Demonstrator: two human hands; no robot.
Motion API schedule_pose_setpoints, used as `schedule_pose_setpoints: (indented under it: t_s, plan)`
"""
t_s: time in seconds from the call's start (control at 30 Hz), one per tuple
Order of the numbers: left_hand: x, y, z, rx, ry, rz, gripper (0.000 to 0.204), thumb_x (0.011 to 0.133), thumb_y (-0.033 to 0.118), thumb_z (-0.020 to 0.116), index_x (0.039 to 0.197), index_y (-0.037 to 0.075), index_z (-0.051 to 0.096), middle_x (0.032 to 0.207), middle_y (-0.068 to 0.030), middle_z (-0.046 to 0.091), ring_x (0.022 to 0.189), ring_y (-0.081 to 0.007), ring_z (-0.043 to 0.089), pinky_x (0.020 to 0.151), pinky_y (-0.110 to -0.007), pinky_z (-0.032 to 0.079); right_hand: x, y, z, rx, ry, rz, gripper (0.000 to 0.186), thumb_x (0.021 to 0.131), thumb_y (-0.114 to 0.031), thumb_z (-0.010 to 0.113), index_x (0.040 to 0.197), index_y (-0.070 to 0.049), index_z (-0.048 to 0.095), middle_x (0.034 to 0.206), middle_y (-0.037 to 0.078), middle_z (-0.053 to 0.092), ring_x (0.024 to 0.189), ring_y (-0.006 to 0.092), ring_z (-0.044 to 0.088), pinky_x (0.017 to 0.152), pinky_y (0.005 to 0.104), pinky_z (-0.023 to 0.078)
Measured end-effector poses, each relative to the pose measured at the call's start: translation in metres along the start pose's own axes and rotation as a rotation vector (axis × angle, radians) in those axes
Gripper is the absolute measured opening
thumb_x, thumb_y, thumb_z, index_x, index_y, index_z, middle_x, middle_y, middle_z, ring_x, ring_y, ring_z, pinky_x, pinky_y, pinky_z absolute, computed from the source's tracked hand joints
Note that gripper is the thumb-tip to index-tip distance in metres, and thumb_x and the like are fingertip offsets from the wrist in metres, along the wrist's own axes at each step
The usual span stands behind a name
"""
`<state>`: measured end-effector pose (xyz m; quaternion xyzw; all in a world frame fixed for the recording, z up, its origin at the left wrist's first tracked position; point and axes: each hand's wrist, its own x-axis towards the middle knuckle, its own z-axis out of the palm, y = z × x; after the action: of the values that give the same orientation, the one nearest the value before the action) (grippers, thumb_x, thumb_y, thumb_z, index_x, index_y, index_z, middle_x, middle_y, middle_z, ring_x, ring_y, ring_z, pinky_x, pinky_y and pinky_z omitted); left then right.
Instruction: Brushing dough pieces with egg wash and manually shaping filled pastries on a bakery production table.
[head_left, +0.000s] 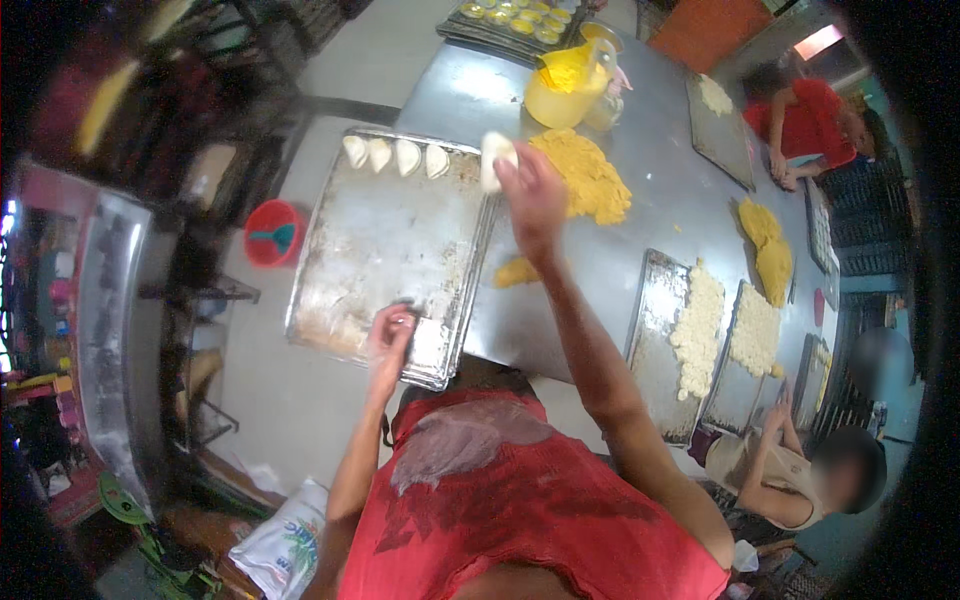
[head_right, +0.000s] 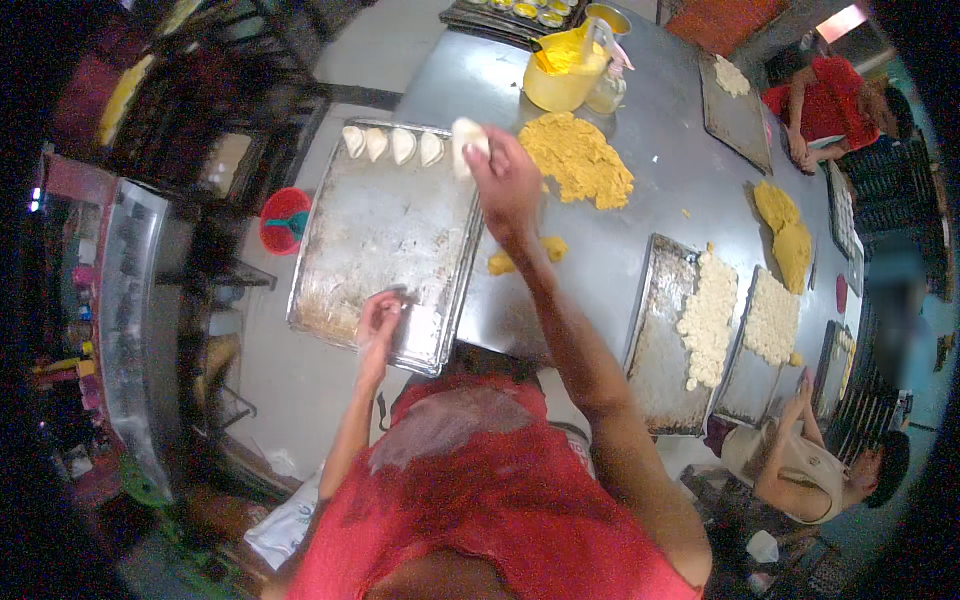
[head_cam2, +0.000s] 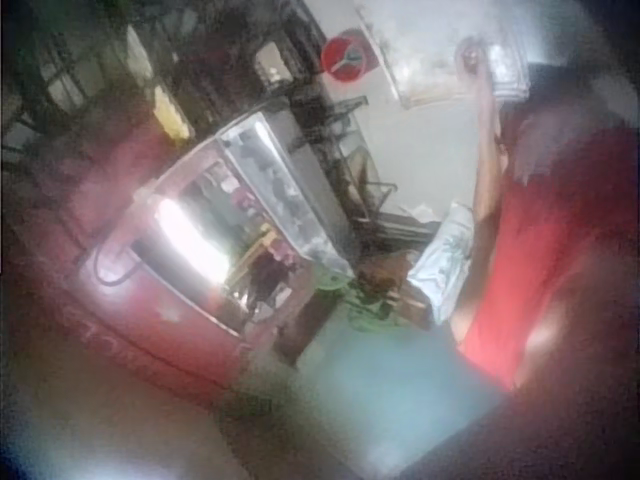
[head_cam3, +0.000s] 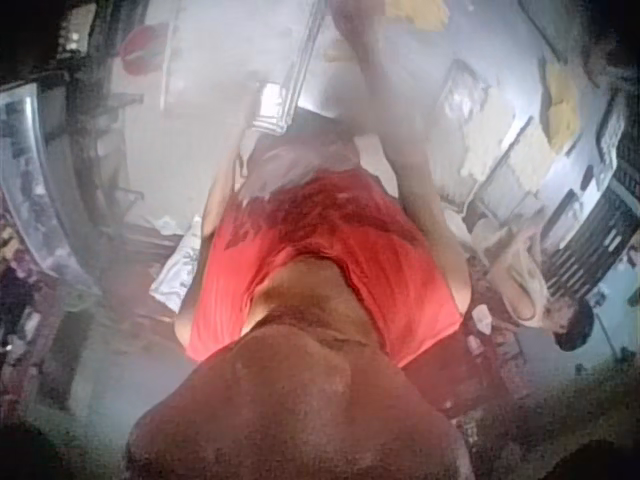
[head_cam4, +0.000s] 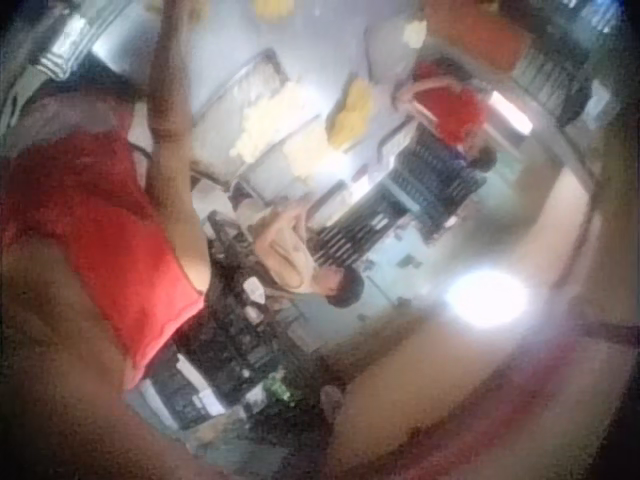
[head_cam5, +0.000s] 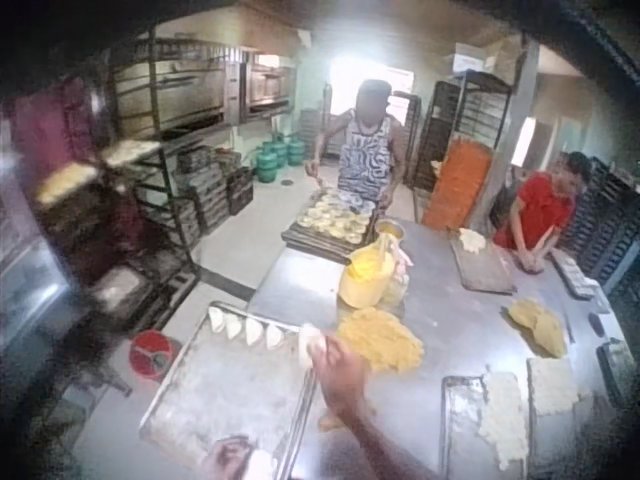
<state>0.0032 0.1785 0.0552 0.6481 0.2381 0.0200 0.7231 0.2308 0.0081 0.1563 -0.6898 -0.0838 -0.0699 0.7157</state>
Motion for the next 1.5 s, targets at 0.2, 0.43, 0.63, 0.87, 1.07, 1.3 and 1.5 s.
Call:
schedule_pose_setpoints:
  t_s: [0.2,0.43,0.63,0.87,1.07,1.3,1.5]
  plan:
    - [-0.005,0.015,-0.018,0.148,0.004,0.0,0.03,0.098,0.021,0.063,0.125,0.007,0.059,0.102,0.0001,0.059,0.094,-0.0095,0.055,0.085,-0.025,0.044,0.014,0.209,-0.019,-0.848,0.03,-0.051,0.042,0.091,-0.022,0.066,0.127,-0.002,0.06,0.119,0.021,0.061,0.108,0.0316,0.059,0.092,0.0421,0.049]
    - [0.004,-0.032,0.054,-0.45,-0.353,-0.361,0.047,0.102,0.047,0.05,0.132,0.01,0.053,0.116,-0.0064,0.063,0.104,-0.017,0.061,0.089,-0.032,0.049,-0.177,0.048,-0.048,-0.449,-0.327,-0.208,0.033,0.089,-0.022,0.064,0.118,-0.006,0.067,0.119,0.021,0.063,0.108,0.0377,0.059,0.095,0.0441,0.048]
    - [-0.001,0.03,0.167,-0.491,-0.801,-0.432,0.073,0.093,0.046,0.063,0.147,0.005,0.036,0.147,-0.0172,0.046,0.128,-0.0277,0.051,0.103,-0.044,0.048,-0.156,0.119,-0.211,-0.899,0.162,0.046,0.031,0.093,-0.032,0.057,0.11,-0.008,0.069,0.11,0.021,0.068,0.105,0.0377,0.063,0.096,0.047,0.047]
    - [-0.004,0.004,0.201,-0.398,-0.724,-0.409,0.059,0.098,0.044,0.056,0.14,0.003,0.046,0.136,-0.0176,0.054,0.114,-0.0262,0.06,0.098,-0.039,0.051,-0.207,0.039,-0.412,-1.265,0.49,0.467,0.024,0.089,-0.022,0.067,0.112,-0.016,0.071,0.102,0.011,0.071,0.097,0.0297,0.066,0.083,0.0428,0.051]
    - [-0.043,-0.031,0.227,-0.379,-0.713,-0.692,0.048,0.102,0.038,0.053,0.136,0.004,0.05,0.122,-0.012,0.064,0.106,-0.0208,0.063,0.093,-0.037,0.051,-0.243,0.082,-0.445,-1.447,0.449,0.551,0.023,0.089,-0.023,0.069,0.11,-0.014,0.071,0.111,0.009,0.068,0.111,0.032,0.057,0.095,0.046,0.043]
    - [-0.04,-0.01,0.23,-0.125,-0.642,-0.352,0.047,0.098,0.026,0.064,0.134,-0.001,0.051,0.119,-0.0097,0.064,0.098,-0.0155,0.064,0.085,-0.031,0.054,-0.195,0.037,-0.268,-0.459,0.1,0.194,0.017,0.096,-0.017,0.063,0.106,-0.004,0.067,0.091,0.007,0.067,0.085,0.02,0.062,0.075,0.0341,0.05]
    - [0.02,-0.025,0.133,-0.361,-0.423,-0.273,0.029,0.089,0.011,0.072,0.113,-0.002,0.062,0.106,-0.0104,0.067,0.085,-0.0163,0.064,0.081,-0.032,0.057,-0.13,0.087,-0.172,-0.46,0.02,0.098,0.032,0.092,-0.014,0.063,0.122,-0.002,0.062,0.096,0.013,0.069,0.091,0.0325,0.065,0.083,0.0396,0.053]
